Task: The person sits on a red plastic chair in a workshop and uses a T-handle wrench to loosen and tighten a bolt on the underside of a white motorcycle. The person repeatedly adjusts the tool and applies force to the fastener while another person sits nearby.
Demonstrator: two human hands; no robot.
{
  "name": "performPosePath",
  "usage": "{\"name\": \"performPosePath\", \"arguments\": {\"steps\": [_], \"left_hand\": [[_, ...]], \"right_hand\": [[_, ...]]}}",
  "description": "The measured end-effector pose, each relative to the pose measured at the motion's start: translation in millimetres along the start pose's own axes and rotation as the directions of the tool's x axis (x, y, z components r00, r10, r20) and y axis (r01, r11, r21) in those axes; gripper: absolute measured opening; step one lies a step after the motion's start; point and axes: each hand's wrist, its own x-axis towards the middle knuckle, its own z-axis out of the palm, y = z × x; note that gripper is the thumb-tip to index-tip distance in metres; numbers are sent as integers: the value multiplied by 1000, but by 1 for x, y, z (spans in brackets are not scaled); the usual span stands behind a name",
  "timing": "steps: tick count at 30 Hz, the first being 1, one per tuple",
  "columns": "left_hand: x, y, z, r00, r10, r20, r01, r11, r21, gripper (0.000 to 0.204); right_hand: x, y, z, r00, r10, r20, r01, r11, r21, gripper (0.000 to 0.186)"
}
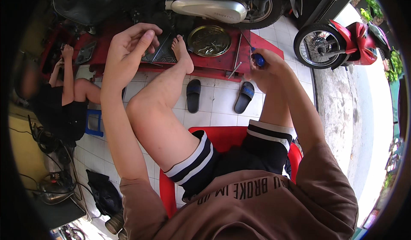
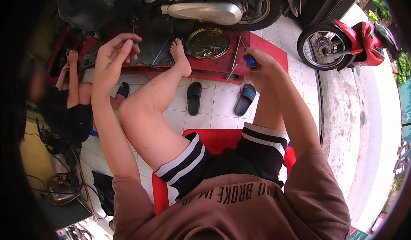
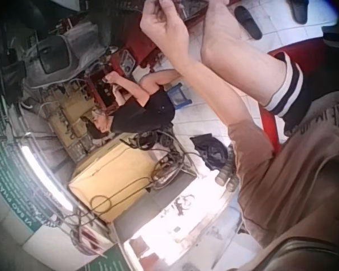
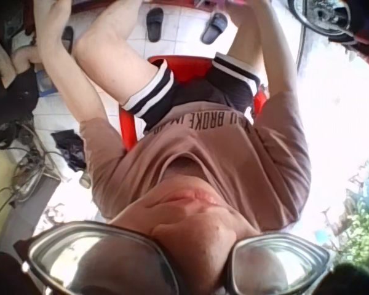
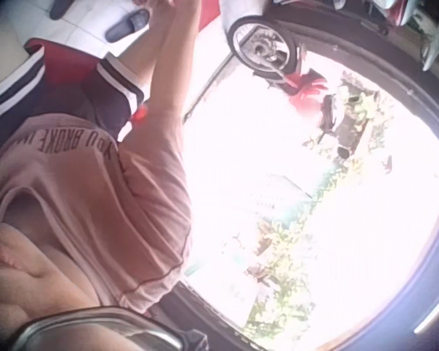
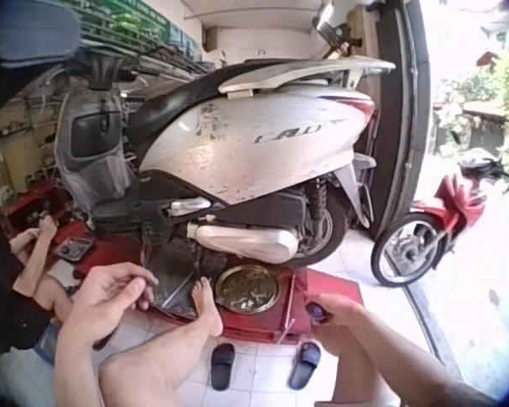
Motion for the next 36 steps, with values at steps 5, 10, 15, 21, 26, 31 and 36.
{"name": "performPosePath", "arguments": {"steps": [5, 10, 15, 21, 26, 31, 36], "left_hand": [[49, 0, 76, 983, 181, 30, -184, 972, 150, 21], [45, -92, 180, 990, -116, 80, 53, 834, 550, 21], [14, -168, 270, 730, -593, 340, 133, 611, 780, 52], [23, -205, 357, 838, -445, 315, 52, 640, 766, 59], [25, -245, 378, 946, -231, 226, -31, 632, 774, 47], [59, -276, 402, 934, -42, 354, -259, 601, 756, 20], [58, -289, 388, 922, -9, 388, -310, 582, 751, 15]], "right_hand": [[-30, 41, -20, 960, -198, 199, 196, 980, 31, 15], [10, 62, -21, 965, -263, -3, 258, 950, -176, 32], [51, 41, -37, 932, -362, -1, 154, 400, -903, 73], [87, 27, -55, 908, -416, -48, -34, 41, -999, 66], [47, 26, -20, 952, -303, -36, -40, -7, -999, 52], [46, 32, -49, 917, -399, 14, 75, 138, -988, 44], [44, 20, -35, 918, -389, 77, 163, 192, -968, 40]]}}
